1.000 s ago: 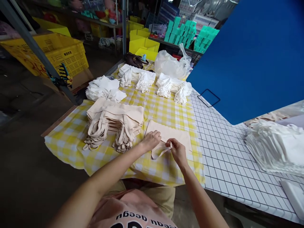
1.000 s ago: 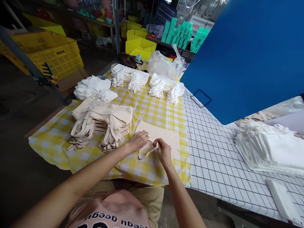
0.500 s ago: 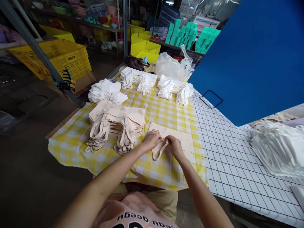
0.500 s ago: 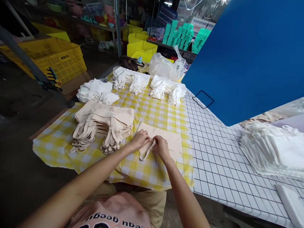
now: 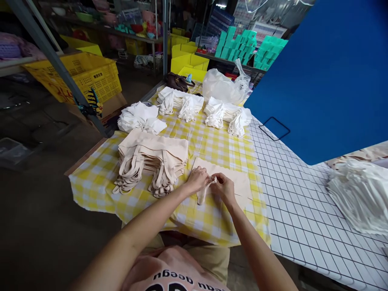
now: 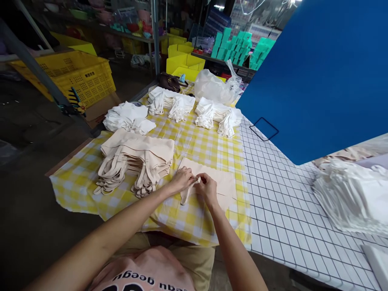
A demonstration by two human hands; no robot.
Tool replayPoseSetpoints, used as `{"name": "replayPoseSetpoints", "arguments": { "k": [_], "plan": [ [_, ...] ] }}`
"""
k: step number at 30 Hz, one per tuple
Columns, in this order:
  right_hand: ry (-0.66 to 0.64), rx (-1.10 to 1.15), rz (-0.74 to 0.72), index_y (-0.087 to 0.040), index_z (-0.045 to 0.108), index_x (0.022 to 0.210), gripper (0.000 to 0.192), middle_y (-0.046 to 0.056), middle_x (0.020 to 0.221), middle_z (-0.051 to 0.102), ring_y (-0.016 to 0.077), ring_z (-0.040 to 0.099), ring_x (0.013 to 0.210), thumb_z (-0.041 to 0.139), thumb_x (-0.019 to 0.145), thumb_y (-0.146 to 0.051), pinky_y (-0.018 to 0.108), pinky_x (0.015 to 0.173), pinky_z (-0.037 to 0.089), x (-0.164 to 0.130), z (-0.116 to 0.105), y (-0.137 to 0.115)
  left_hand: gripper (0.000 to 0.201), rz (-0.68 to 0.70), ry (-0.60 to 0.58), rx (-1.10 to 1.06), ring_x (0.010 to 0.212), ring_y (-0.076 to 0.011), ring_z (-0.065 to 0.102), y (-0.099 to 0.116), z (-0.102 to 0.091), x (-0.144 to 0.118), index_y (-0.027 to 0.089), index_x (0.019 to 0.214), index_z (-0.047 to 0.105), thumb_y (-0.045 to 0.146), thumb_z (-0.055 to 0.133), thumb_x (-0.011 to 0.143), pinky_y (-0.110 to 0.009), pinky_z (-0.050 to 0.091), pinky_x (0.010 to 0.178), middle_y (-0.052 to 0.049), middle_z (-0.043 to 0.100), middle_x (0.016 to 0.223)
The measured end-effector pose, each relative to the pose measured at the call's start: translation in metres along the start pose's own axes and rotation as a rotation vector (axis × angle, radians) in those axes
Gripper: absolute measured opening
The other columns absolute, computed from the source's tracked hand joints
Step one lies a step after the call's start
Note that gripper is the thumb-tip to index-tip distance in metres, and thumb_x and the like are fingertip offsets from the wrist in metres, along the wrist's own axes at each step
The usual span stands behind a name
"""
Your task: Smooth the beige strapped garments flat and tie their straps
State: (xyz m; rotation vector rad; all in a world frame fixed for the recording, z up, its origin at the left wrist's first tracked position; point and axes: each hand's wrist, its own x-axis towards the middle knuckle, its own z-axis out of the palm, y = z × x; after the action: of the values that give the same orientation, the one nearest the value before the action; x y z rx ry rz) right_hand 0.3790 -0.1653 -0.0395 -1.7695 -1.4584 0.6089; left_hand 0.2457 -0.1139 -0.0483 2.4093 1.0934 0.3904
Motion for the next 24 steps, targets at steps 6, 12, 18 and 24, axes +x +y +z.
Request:
{"name": "replayPoseSetpoints", "arguments": {
  "k": [6,12,18,24],
  "plan": [
    [-0.002,0.04,-0.009,-0.017,0.061,0.076,0.022,0.003,0.066,0.064,0.0155,0.053,0.059,0.043,0.067,-0.025,0.027,0.058,0.043,-0.0044,0.0031,-0.002,0.019,0.0,-0.005,0.0,0.093,-0.0222,0.049,-0.0002,0.0003,0.0001,0.016,0.086,0.067,0.023,0.049,0.085,-0.032,0.04,0.08,-0.007,0.06,0.088],
    [0.006,0.034,-0.028,-0.017,0.06,0.076,0.022,0.003,0.068,0.065,0.016,0.055,0.06,0.042,0.066,-0.023,0.028,0.059,0.044,-0.0039,0.0061,0.0009,0.019,-0.006,-0.002,0.013,0.094,-0.0229,0.049,0.002,-0.001,0.0,0.014,0.082,0.067,0.022,0.05,0.085,-0.033,0.041,0.081,-0.009,0.061,0.089],
    [0.016,-0.018,-0.073,-0.017,0.06,0.076,0.023,0.004,0.07,0.065,0.0163,0.056,0.063,0.039,0.068,-0.022,0.028,0.061,0.044,-0.0052,0.0085,0.003,0.018,-0.003,0.01,0.021,0.095,-0.0236,0.05,0.0016,0.0004,0.0003,0.014,0.08,0.066,0.023,0.051,0.084,-0.034,0.041,0.081,-0.009,0.061,0.089],
    [-0.003,-0.11,-0.155,-0.017,0.06,0.076,0.022,0.005,0.07,0.063,0.016,0.053,0.059,0.04,0.069,-0.019,0.028,0.059,0.042,-0.0047,0.004,0.0013,0.02,0.008,0.024,0.001,0.094,-0.0236,0.049,0.0002,0.0023,0.0004,0.015,0.08,0.067,0.025,0.051,0.085,-0.034,0.04,0.08,-0.008,0.061,0.088]
  ]
}}
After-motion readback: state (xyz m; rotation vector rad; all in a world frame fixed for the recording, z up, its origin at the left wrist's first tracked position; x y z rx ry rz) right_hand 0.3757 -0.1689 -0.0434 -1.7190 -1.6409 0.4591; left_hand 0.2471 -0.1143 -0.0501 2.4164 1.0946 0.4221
